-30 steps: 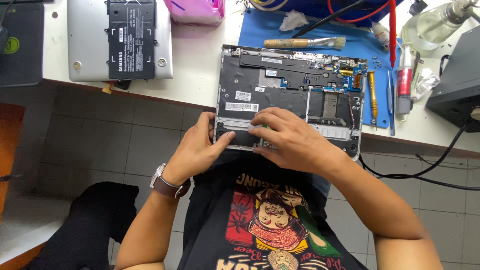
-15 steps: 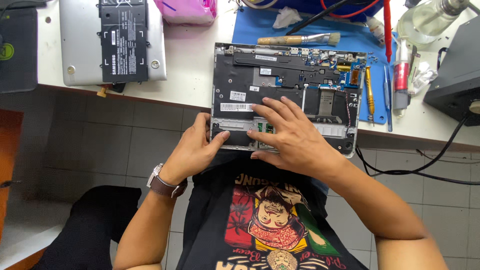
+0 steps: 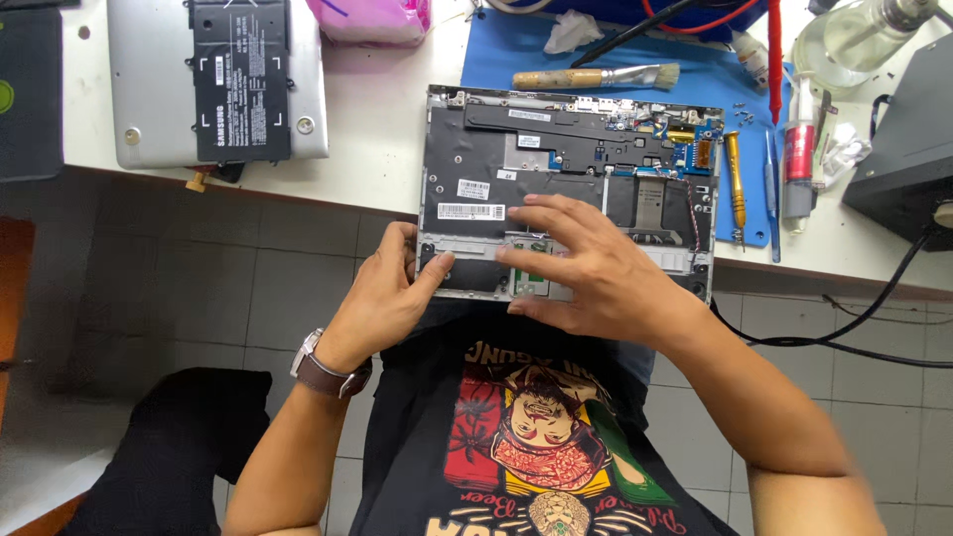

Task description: The person works on the internal components of a disassembled laptop. They use a brush to clean the motherboard area, then install a black rectangular component and secure it with screws using a screwdriver.

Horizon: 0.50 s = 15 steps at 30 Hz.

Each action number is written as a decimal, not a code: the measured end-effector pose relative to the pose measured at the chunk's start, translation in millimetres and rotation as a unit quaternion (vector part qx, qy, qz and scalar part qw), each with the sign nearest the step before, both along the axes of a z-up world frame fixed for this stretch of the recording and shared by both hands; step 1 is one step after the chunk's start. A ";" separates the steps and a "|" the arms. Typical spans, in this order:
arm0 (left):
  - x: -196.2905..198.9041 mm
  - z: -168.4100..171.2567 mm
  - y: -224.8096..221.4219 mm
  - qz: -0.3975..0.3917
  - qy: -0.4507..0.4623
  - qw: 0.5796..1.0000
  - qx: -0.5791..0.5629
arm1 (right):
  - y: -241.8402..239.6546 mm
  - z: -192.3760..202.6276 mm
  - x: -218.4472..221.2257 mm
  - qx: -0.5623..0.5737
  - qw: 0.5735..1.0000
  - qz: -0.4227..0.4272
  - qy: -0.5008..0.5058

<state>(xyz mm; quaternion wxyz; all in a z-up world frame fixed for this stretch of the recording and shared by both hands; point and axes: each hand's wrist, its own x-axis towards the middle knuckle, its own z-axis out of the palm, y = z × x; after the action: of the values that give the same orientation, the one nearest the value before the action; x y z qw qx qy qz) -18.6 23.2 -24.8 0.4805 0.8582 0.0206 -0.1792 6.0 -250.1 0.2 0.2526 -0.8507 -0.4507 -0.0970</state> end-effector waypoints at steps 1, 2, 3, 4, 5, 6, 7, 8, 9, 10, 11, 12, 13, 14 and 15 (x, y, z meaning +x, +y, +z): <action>0.4 -1.3 -0.3 -0.002 -0.001 1.000 0.000 | 1.1 0.9 0.0 0.000 1.000 -0.002 -0.001; 0.7 -2.7 -0.6 -0.002 -0.005 1.000 0.002 | 2.4 1.9 0.0 -0.011 1.000 0.007 -0.001; -0.5 -4.5 -0.3 0.000 -0.008 1.000 0.004 | 4.2 2.0 -0.6 -0.021 1.000 0.017 0.000; 0.3 -3.8 -1.2 0.000 -0.008 1.000 0.004 | 3.7 -0.6 -0.3 -0.020 1.000 0.017 0.000; 0.4 -3.1 -1.6 -0.002 -0.012 1.000 0.006 | 3.6 -3.5 -0.4 -0.038 0.999 0.009 -0.006; 0.4 -2.4 -2.2 -0.004 -0.016 1.000 0.008 | 3.4 -6.4 -0.6 -0.056 0.998 0.002 -0.012; 1.3 -2.6 -2.7 -0.005 -0.015 1.000 0.009 | 3.0 -7.0 0.3 -0.055 0.998 0.002 -0.011; 2.1 -2.7 -3.2 -0.007 -0.017 1.000 0.014 | 2.7 -7.6 1.1 -0.061 0.998 -0.006 -0.016; 2.2 -2.8 -3.5 -0.011 -0.018 1.000 0.018 | 2.5 -8.0 0.9 -0.067 0.997 -0.013 -0.020; -0.1 -3.9 -2.9 -0.012 -0.016 1.000 0.019 | 3.3 -9.1 -2.1 -0.066 0.998 -0.014 -0.019; 0.9 -4.7 -3.1 -0.010 -0.016 1.000 0.017 | 3.4 -9.2 -1.7 -0.067 0.997 -0.016 -0.021; 1.7 -5.6 -3.0 -0.008 -0.016 1.000 0.016 | 3.8 -9.2 -1.3 -0.068 0.997 -0.019 -0.023; 0.5 -2.7 -3.6 -0.007 -0.015 1.000 0.016 | 3.9 -8.8 -2.3 -0.068 0.997 -0.018 -0.022; -0.6 -0.1 -4.1 -0.003 -0.019 1.000 0.012 | 4.2 -8.6 -3.2 -0.067 0.998 -0.015 -0.012; 0.2 2.5 -5.5 0.000 -0.024 1.000 0.008 | 3.4 -7.9 -3.1 -0.067 0.998 -0.013 -0.004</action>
<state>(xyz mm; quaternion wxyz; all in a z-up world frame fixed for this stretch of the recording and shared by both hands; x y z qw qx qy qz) -18.4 17.7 -22.3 0.4741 0.8661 0.0103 -0.1583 2.9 -246.6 -7.8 0.1920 -0.8711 -0.4462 -0.0729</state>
